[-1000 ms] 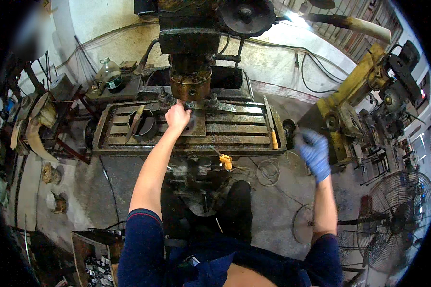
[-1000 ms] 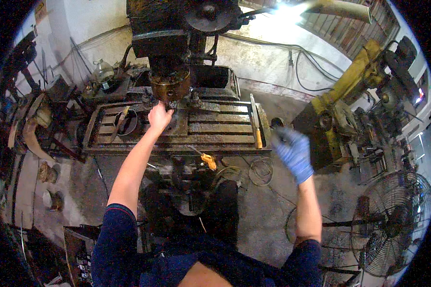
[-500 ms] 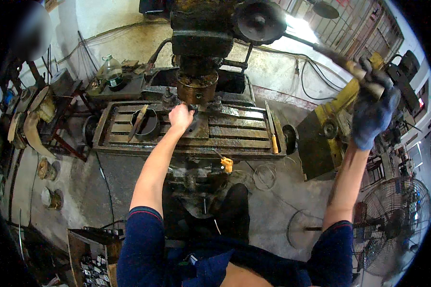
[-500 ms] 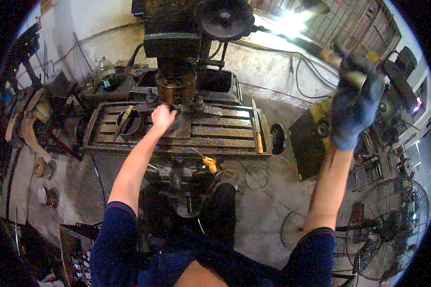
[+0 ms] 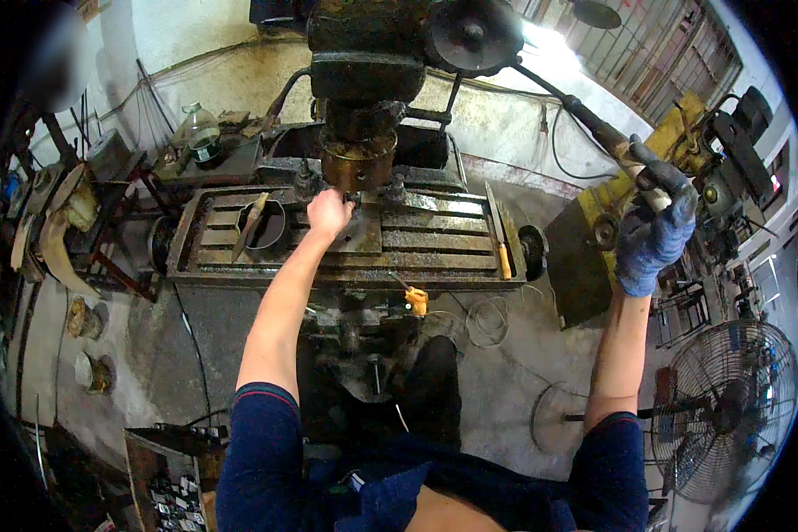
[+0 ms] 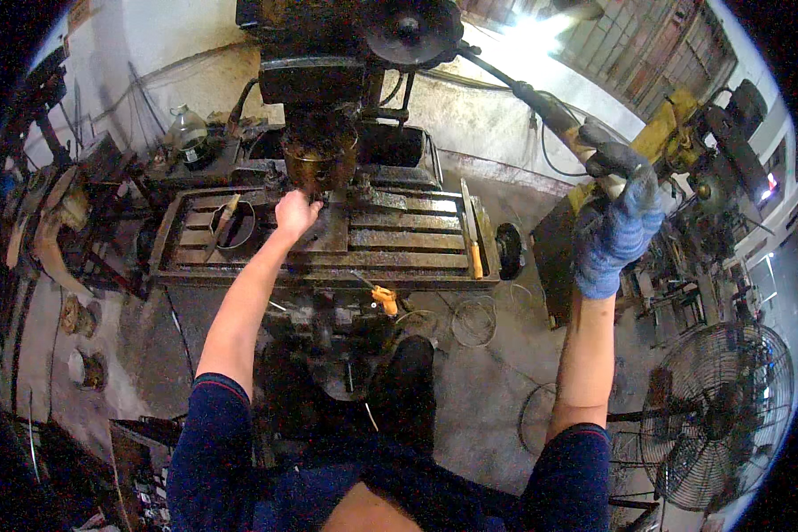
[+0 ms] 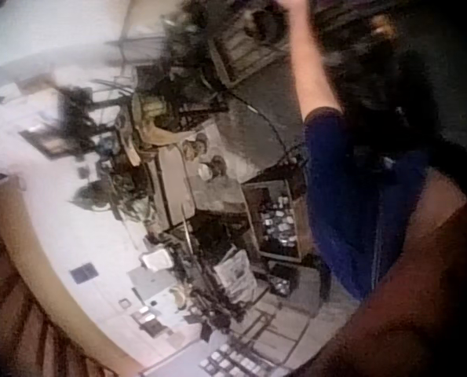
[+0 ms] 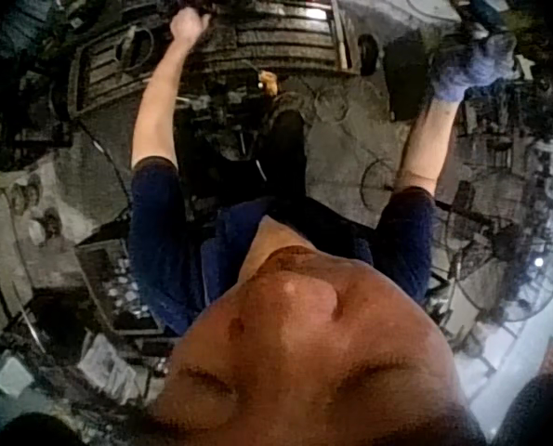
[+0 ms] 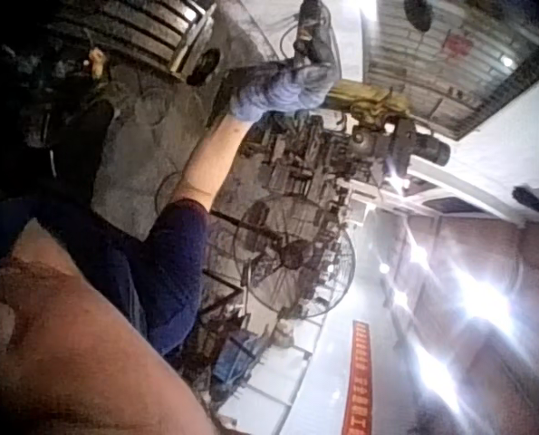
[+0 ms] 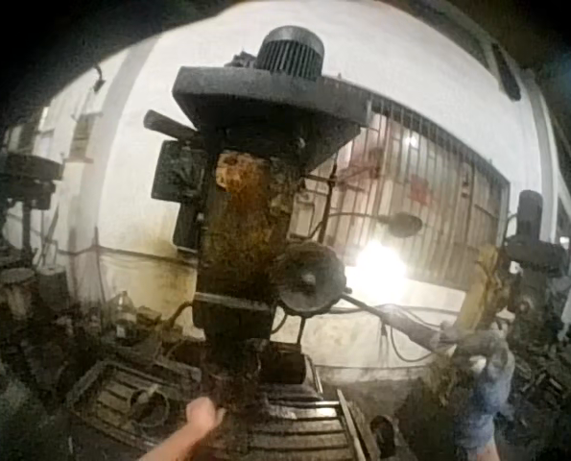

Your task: The person operates a milling machine by picking up small metal components from a bin, placing them into a fixture on the machine table, and pulling a lever to lower the milling head. They repeat this process by removing the finished part, placing it in a separate bin, and loading a new component.

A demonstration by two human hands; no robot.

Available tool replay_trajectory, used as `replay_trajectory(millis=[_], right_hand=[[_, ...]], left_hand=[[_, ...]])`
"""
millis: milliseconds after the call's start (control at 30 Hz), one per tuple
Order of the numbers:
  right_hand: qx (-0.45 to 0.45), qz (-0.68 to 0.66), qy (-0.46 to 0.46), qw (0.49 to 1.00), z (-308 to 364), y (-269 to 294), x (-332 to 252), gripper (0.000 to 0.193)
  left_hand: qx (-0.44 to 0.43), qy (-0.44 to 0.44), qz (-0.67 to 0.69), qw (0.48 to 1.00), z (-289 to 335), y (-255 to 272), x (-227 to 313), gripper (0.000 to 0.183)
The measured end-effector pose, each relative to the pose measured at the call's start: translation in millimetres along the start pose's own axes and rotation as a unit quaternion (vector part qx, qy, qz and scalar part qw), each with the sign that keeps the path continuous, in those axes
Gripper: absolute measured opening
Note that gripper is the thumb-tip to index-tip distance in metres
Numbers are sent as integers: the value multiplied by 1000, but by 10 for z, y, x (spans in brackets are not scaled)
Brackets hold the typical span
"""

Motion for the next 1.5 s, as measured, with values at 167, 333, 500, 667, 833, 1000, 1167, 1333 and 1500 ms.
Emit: replay_trajectory(millis=[167, 333, 500, 667, 833, 1000, 1167, 1333, 1500], right_hand=[[2, -120, -74, 990, 57, -55, 70, 46], [9, -97, -71, 993, 96, -1, 117, 47], [33, -93, -93, 991, 359, -20, 116, 47], [17, -128, -93, 987, 186, -57, 124, 47], [45, -115, -60, 990, 448, -13, 171, 43], [0, -51, -74, 996, 292, -73, 43, 39], [62, -134, -86, 985, 481, -14, 206, 45], [42, -192, -99, 976, 445, -141, 177, 48], [53, -174, -109, 977, 382, -53, 81, 45]], left_hand=[[-58, 31, 35, 997, -59, -77, -78, 29], [-52, 41, 58, 996, -58, -47, -84, 31], [-58, 41, 58, 996, -17, 60, -2, 32], [-21, 55, 29, 998, 10, 102, -25, 30], [-33, 47, 37, 998, -6, 33, 9, 30], [-15, 30, 45, 998, -58, -72, -108, 30], [-58, 49, 19, 997, -33, -17, 28, 31], [-42, 9, 55, 998, -48, 6, -211, 38], [-14, -62, 95, 993, 438, 764, -335, 46]])
Point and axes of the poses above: each hand's wrist, its own z-axis away from the middle knuckle, its own y-axis out of the back of the hand, x = y × z, the point moved 8 cm from there along -z, towards the middle knuckle, and after that the axes turned 9 degrees about -z, right-handed, at the moved point
